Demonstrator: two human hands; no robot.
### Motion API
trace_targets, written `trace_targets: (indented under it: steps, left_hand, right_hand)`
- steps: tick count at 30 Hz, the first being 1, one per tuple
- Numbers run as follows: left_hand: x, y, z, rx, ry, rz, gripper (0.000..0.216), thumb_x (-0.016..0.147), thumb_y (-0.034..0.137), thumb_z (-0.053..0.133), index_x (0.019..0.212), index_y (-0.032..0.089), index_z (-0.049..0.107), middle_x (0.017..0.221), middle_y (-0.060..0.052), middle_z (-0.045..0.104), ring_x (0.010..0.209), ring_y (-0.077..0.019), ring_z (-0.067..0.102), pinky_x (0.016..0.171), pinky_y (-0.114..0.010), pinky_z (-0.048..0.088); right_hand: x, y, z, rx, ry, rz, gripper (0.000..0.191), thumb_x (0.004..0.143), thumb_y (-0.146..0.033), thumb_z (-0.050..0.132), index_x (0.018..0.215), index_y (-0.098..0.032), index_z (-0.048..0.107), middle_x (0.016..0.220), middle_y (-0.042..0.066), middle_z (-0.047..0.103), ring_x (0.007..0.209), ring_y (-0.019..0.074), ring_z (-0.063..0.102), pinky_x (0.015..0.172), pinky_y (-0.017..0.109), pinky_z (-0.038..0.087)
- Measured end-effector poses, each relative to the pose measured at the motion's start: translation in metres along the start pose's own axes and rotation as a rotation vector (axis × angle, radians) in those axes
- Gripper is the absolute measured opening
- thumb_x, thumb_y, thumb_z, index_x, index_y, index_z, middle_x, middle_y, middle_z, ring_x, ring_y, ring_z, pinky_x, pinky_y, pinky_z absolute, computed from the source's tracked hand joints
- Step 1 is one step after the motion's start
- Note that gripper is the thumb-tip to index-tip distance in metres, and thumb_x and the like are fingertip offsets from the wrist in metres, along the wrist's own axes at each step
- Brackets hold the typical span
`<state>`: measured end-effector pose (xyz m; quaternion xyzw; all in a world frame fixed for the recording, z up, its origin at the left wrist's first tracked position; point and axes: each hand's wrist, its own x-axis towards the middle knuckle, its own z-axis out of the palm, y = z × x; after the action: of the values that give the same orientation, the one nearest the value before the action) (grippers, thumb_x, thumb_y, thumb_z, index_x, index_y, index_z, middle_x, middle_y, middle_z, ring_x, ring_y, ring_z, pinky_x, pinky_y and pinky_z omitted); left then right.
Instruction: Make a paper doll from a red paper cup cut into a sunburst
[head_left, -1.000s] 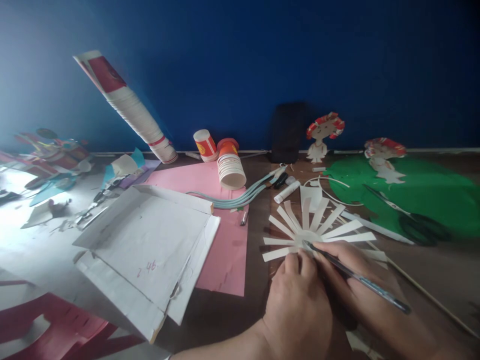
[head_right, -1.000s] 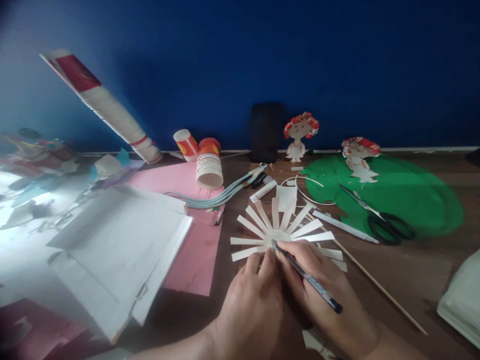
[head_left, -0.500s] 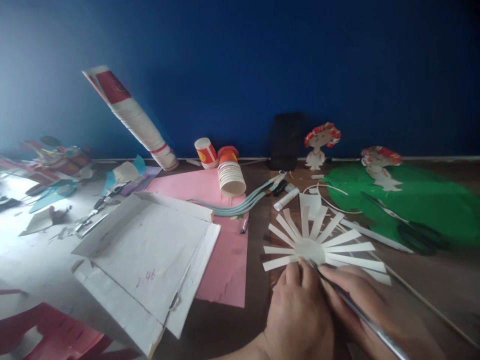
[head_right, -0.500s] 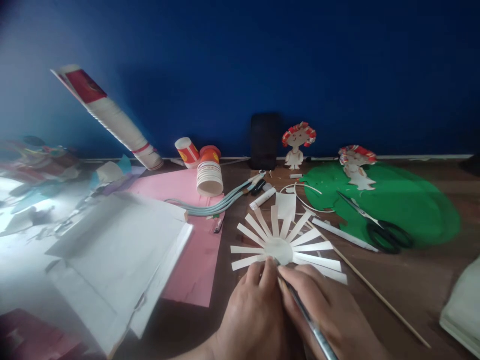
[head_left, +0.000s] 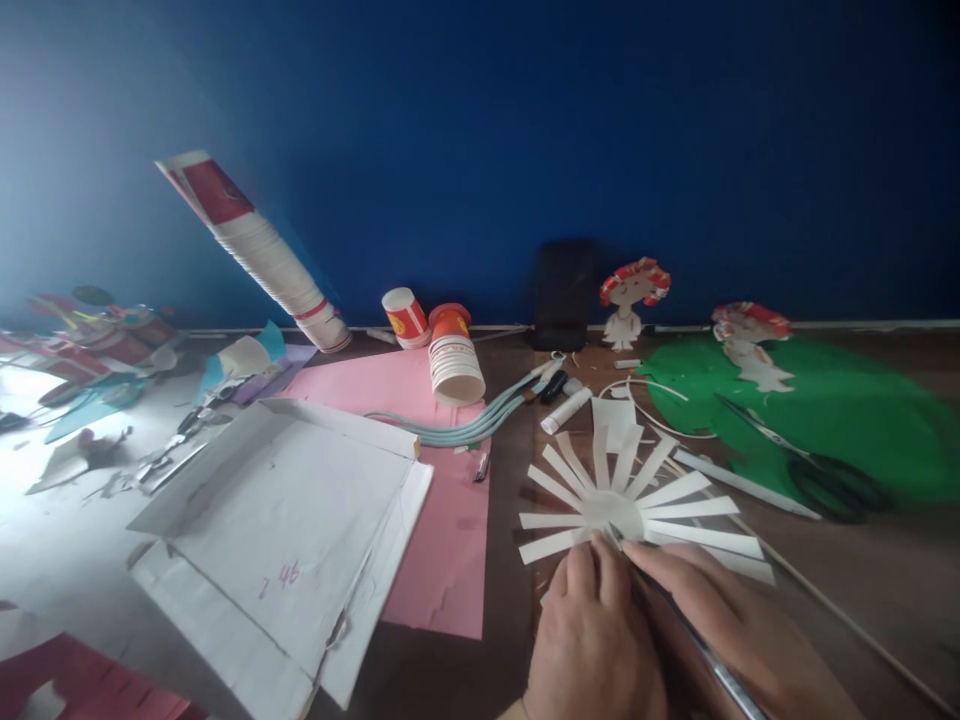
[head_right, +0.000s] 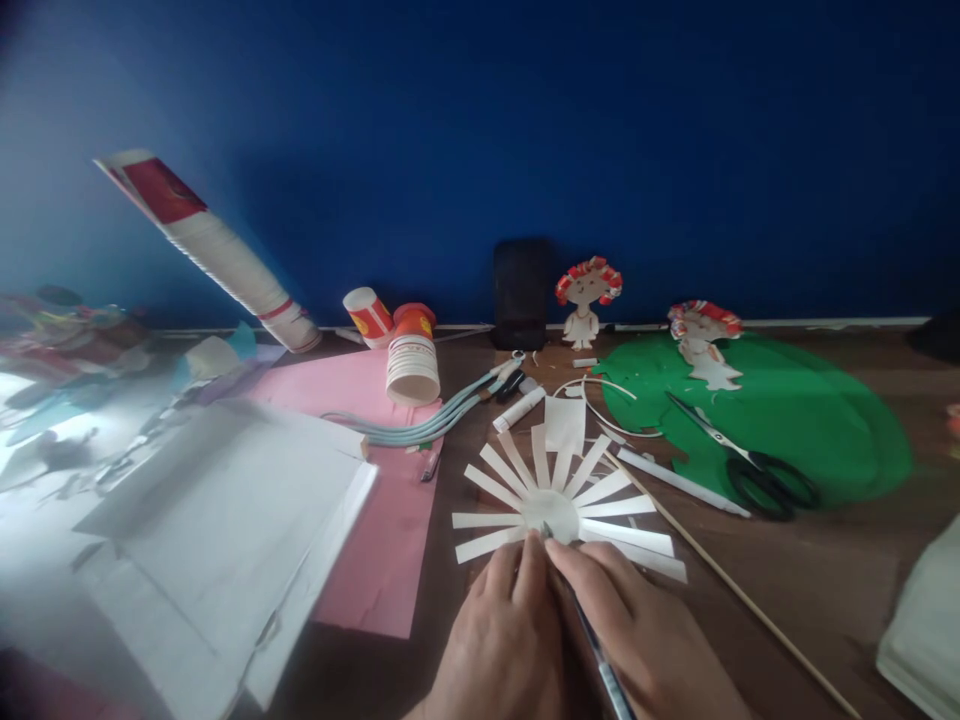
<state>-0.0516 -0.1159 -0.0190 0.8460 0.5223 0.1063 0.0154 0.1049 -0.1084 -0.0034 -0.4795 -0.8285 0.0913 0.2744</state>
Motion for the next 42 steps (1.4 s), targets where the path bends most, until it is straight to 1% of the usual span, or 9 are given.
trace_targets:
  steps: [2,7,12,14,18,28,33,38,42]
  left_hand:
    - [-0.001,0.001,0.002,-0.013,0.023,-0.017,0.052,0.091,0.032,0.054,0.134,0.003,0.058,0.125,-0.017,0.062,0.098,-0.0255,0.055,0.079,-0.034,0.054]
    - [-0.001,0.001,0.004,-0.017,0.112,-0.032,0.048,0.090,0.028,0.053,0.131,0.003,0.061,0.119,-0.015,0.065,0.096,-0.0242,0.056,0.077,-0.032,0.054]
    - [0.000,0.001,0.005,0.030,0.228,-0.008,0.047,0.086,0.028,0.055,0.125,0.002,0.065,0.116,-0.015,0.066,0.093,-0.0249,0.055,0.076,-0.034,0.053]
    - [-0.001,0.002,0.006,0.036,0.247,-0.002,0.049,0.085,0.028,0.055,0.125,0.002,0.065,0.116,-0.015,0.065,0.092,-0.0254,0.054,0.075,-0.035,0.053]
    - [-0.002,0.005,0.010,0.031,0.260,-0.044,0.049,0.082,0.023,0.054,0.125,0.002,0.065,0.118,-0.015,0.064,0.096,-0.0266,0.052,0.078,-0.037,0.052]
    - [-0.002,0.006,0.011,0.041,0.266,-0.031,0.048,0.083,0.024,0.054,0.125,0.003,0.066,0.117,-0.016,0.062,0.095,-0.0264,0.052,0.082,-0.037,0.051]
    - [0.000,0.006,0.013,0.056,0.266,-0.030,0.048,0.083,0.024,0.053,0.124,0.002,0.066,0.117,-0.016,0.062,0.096,-0.0270,0.051,0.081,-0.038,0.051]
    - [-0.001,0.005,0.012,0.060,0.251,-0.025,0.047,0.084,0.023,0.052,0.124,0.003,0.066,0.117,-0.016,0.061,0.095,-0.0261,0.050,0.082,-0.037,0.050]
    - [-0.002,0.007,0.013,0.038,0.264,-0.035,0.047,0.083,0.023,0.051,0.124,0.003,0.066,0.118,-0.016,0.060,0.099,-0.0273,0.049,0.084,-0.038,0.050]
  right_hand:
    - [0.001,-0.001,0.001,0.015,0.004,-0.022,0.058,0.084,-0.015,0.050,0.139,-0.030,0.050,0.117,0.005,0.073,0.097,0.0210,0.074,0.076,0.024,0.062]
    - [0.003,-0.003,0.000,-0.032,-0.032,0.093,0.056,0.083,-0.014,0.050,0.136,-0.030,0.053,0.121,0.004,0.072,0.102,0.0208,0.073,0.083,0.025,0.061]
    - [0.002,0.002,-0.001,-0.027,0.004,-0.015,0.054,0.084,-0.012,0.048,0.135,-0.028,0.054,0.116,0.003,0.074,0.098,0.0179,0.074,0.078,0.020,0.060]
    - [0.003,0.002,-0.001,-0.036,0.008,-0.014,0.052,0.084,-0.011,0.047,0.134,-0.027,0.054,0.115,0.004,0.074,0.098,0.0179,0.074,0.079,0.021,0.060]
    - [0.007,-0.005,-0.003,-0.056,-0.033,0.064,0.050,0.086,-0.011,0.045,0.133,-0.025,0.055,0.120,0.006,0.073,0.103,0.0182,0.072,0.085,0.022,0.059]
    - [0.007,-0.006,-0.004,0.008,-0.042,0.040,0.050,0.086,-0.015,0.047,0.135,-0.024,0.052,0.120,0.007,0.072,0.104,0.0189,0.072,0.085,0.022,0.059]
    - [0.005,-0.005,-0.003,-0.021,-0.061,0.042,0.052,0.085,-0.013,0.047,0.135,-0.025,0.051,0.118,0.006,0.073,0.104,0.0172,0.072,0.086,0.021,0.058]
    - [0.007,-0.003,-0.001,-0.007,-0.076,0.058,0.055,0.084,-0.014,0.047,0.138,-0.026,0.049,0.121,0.006,0.071,0.106,0.0195,0.071,0.087,0.024,0.059]
    - [0.006,-0.005,0.000,-0.005,-0.086,0.112,0.054,0.083,-0.013,0.048,0.135,-0.028,0.054,0.122,0.005,0.072,0.106,0.0204,0.071,0.089,0.026,0.058]
